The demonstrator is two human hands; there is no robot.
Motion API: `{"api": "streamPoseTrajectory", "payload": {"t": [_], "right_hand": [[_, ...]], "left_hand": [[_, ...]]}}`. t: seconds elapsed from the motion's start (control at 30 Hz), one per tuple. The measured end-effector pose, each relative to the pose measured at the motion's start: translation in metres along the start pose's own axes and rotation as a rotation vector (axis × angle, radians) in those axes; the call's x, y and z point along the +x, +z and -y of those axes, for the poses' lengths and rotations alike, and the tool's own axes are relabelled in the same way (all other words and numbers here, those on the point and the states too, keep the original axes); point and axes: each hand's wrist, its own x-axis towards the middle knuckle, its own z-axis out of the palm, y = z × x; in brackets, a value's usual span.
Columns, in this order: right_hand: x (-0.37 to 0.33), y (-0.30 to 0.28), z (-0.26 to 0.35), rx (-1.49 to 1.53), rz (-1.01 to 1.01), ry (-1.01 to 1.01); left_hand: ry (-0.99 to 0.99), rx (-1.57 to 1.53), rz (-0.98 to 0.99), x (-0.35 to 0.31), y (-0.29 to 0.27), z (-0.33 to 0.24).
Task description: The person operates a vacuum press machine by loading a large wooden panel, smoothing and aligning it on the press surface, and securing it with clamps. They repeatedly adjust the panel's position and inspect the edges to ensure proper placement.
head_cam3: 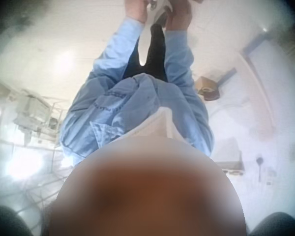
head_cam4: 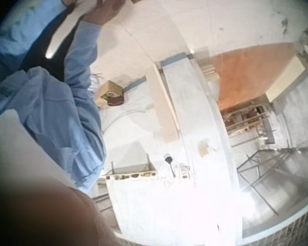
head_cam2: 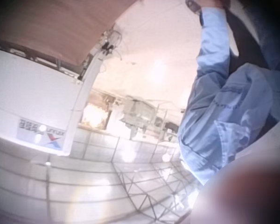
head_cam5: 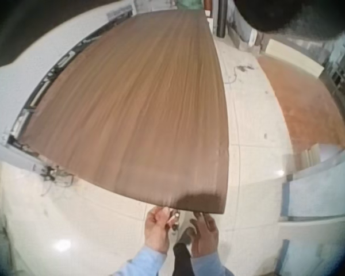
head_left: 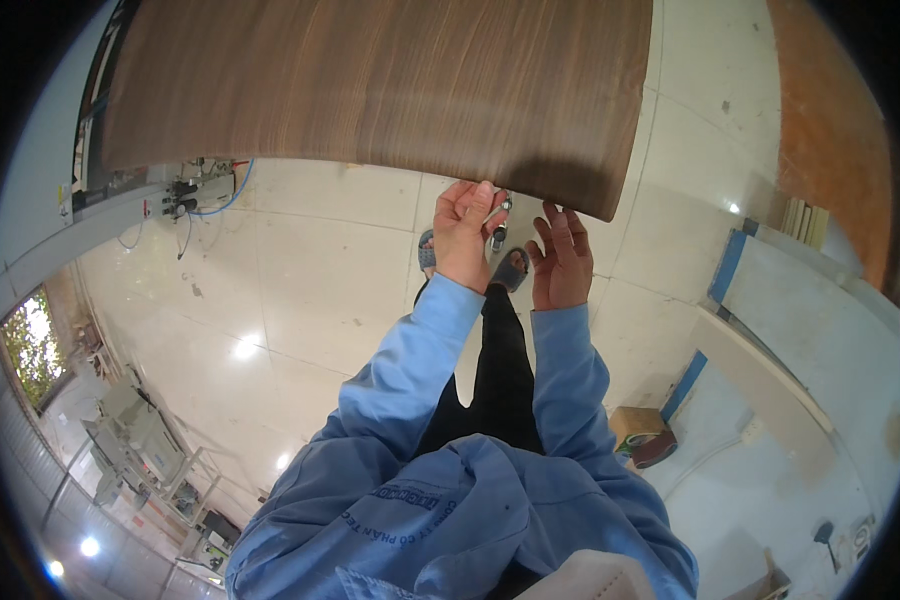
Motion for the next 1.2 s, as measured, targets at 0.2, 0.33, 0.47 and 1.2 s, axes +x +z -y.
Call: {"api": "streamPoseTrajectory", "payload": {"t": [0.2, 0.33, 0.47, 1.2], "right_hand": [[-0.014, 0.009, 0.012, -0.223, -0.204, -0.233], [-0.009, -0.001, 0.018, -0.274, -0.127, -0.327], [0.006, -0.018, 0.022, -0.374, -0.032, -0.361], [0.034, -0.011, -0.023, -0.238, 0.065, -0.025]], "left_hand": [[-0.149, -0.139, 0.104, 0.005, -0.012, -0.008], [-0.163, -0.142, 0.169, 0.01, -0.019, -0.006], [-0.176, -0.138, 0.221, 0.019, -0.028, 0.002], [0.099, 0.069, 0.101, 0.065, -0.051, 0.048]]}}
